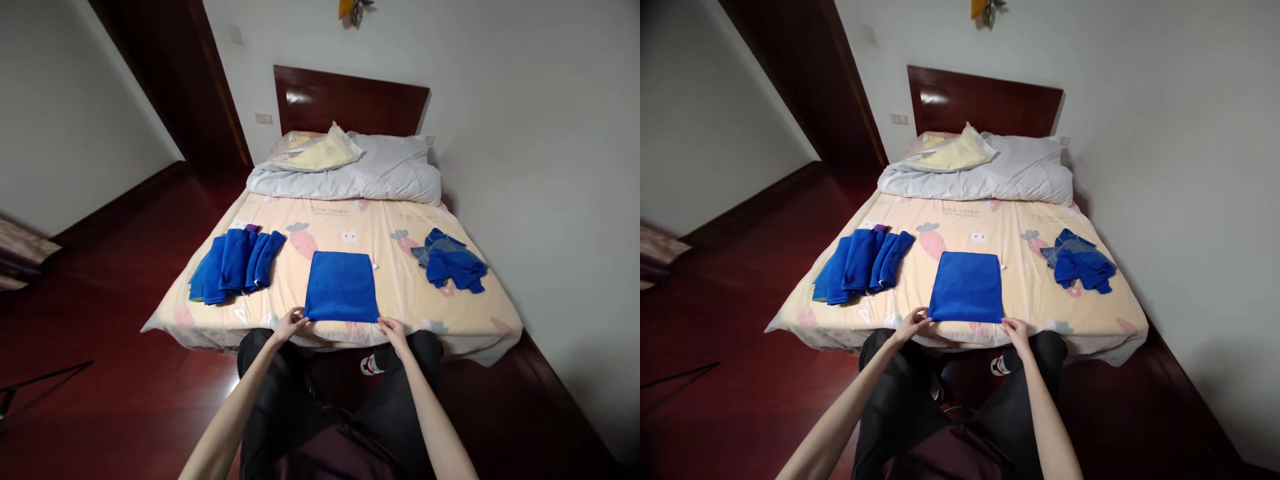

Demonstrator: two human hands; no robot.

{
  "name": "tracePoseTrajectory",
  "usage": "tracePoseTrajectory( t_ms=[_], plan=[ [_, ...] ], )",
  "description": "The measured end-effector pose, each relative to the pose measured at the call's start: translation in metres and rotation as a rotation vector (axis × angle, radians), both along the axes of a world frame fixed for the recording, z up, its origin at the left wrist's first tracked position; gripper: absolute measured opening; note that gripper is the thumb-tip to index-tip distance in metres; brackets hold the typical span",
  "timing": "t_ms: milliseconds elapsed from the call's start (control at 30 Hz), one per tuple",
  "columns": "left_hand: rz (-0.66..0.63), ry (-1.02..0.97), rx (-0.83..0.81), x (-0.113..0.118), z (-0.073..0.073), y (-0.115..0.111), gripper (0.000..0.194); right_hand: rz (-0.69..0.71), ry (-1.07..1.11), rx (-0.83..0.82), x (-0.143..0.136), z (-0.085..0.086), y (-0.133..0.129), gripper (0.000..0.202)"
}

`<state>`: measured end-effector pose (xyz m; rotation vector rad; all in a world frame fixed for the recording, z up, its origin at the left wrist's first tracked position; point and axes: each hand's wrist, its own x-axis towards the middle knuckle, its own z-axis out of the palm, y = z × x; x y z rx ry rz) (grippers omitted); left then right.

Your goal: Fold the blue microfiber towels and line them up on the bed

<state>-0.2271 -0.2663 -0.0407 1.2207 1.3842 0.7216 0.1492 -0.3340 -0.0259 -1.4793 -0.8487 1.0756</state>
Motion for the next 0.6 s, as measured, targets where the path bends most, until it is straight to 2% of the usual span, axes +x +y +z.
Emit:
tracePoseTrajectory(
  t_ms=[100, 233, 333, 500, 600],
  plan=[
    [0.011, -0.044, -0.038, 0.0, -0.006, 0.005, 0.073, -0.043, 0.074, -0.044, 0.002, -0.008, 0.007, 0.052],
    [0.079, -0.083, 0.003, -0.003, -0.013, 0.007, 0.071, -0.058, 0.035, -0.038, 0.001, -0.013, 0.016, 0.057],
    [0.089, -0.139, 0.026, -0.01, -0.019, 0.0, 0.066, -0.085, 0.002, -0.02, 0.006, -0.017, 0.013, 0.064],
    [0.033, -0.117, 0.027, -0.024, -0.027, -0.011, 0.063, 0.079, -0.048, -0.068, 0.03, -0.028, -0.006, 0.058],
    [-0.014, -0.108, 0.001, -0.024, -0.029, -0.013, 0.063, 0.138, -0.081, -0.097, 0.038, -0.035, -0.013, 0.057]
  ],
)
